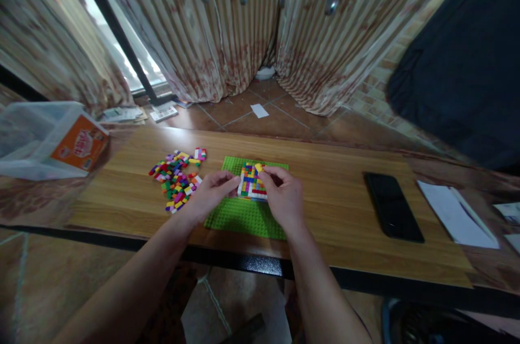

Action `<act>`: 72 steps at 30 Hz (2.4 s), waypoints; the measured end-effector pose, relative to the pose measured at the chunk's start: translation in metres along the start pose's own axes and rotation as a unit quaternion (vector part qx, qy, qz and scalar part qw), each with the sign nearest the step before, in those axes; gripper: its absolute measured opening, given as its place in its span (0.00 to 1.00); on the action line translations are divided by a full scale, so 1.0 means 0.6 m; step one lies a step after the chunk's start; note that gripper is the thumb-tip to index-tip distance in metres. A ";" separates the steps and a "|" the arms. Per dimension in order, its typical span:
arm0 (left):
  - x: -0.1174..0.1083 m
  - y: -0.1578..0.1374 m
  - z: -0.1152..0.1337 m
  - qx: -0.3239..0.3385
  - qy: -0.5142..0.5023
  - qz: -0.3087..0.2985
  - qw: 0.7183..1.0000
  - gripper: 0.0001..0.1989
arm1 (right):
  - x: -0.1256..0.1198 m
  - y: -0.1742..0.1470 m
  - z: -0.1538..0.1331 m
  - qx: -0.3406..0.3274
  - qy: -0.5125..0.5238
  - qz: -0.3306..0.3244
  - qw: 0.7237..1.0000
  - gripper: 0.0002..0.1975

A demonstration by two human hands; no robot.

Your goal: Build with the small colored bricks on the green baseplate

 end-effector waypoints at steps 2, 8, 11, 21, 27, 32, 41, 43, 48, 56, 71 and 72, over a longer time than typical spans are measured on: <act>-0.003 -0.003 0.007 -0.007 0.010 -0.024 1.000 0.15 | 0.000 0.001 0.002 -0.002 0.003 -0.005 1.000 0.10; -0.007 -0.007 0.017 -0.006 0.026 -0.030 0.999 0.12 | 0.004 0.000 -0.002 -0.016 0.007 -0.036 0.999 0.10; -0.004 -0.004 0.017 0.006 0.024 -0.030 0.999 0.11 | 0.006 -0.007 -0.019 -0.058 -0.054 -0.068 0.995 0.07; 0.000 -0.004 0.006 0.014 0.006 -0.008 1.000 0.12 | 0.023 -0.020 -0.035 -0.171 -0.250 -0.123 0.945 0.05; -0.001 -0.003 0.007 0.037 0.028 -0.005 0.999 0.10 | 0.024 -0.008 -0.023 -0.148 -0.236 -0.084 0.957 0.01; -0.001 -0.006 0.011 0.055 0.043 0.000 0.998 0.08 | 0.022 -0.008 -0.018 -0.141 -0.221 -0.073 0.962 0.01; 0.000 -0.008 0.015 0.085 0.041 0.012 0.995 0.08 | 0.028 -0.019 -0.024 -0.174 -0.209 -0.066 0.960 0.08; 0.000 -0.008 0.016 0.091 0.040 0.015 0.995 0.07 | 0.029 -0.022 -0.027 -0.185 -0.218 -0.067 0.956 0.09; 0.000 -0.007 0.014 0.084 0.043 0.021 0.995 0.07 | 0.032 -0.024 -0.027 -0.192 -0.243 -0.074 0.948 0.09; -0.003 -0.007 0.013 0.082 0.077 0.005 0.994 0.07 | 0.022 -0.028 -0.026 -0.182 -0.189 -0.079 0.962 0.06; -0.180 -0.004 0.033 0.111 0.297 0.076 0.945 0.11 | -0.038 -0.016 -0.029 -0.127 -0.090 0.042 0.987 0.07; -0.178 -0.008 0.034 0.114 0.343 0.055 0.931 0.13 | -0.034 -0.016 -0.031 -0.137 -0.105 0.029 0.985 0.08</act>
Point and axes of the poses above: each hand's wrist, its own y-axis towards the middle knuckle, its own x-axis out of the palm, z = x × y, the point moved 5 cm from there along y, towards the middle knuckle, and after that the axes turned 7 degrees about y, right-handed, at the moved point
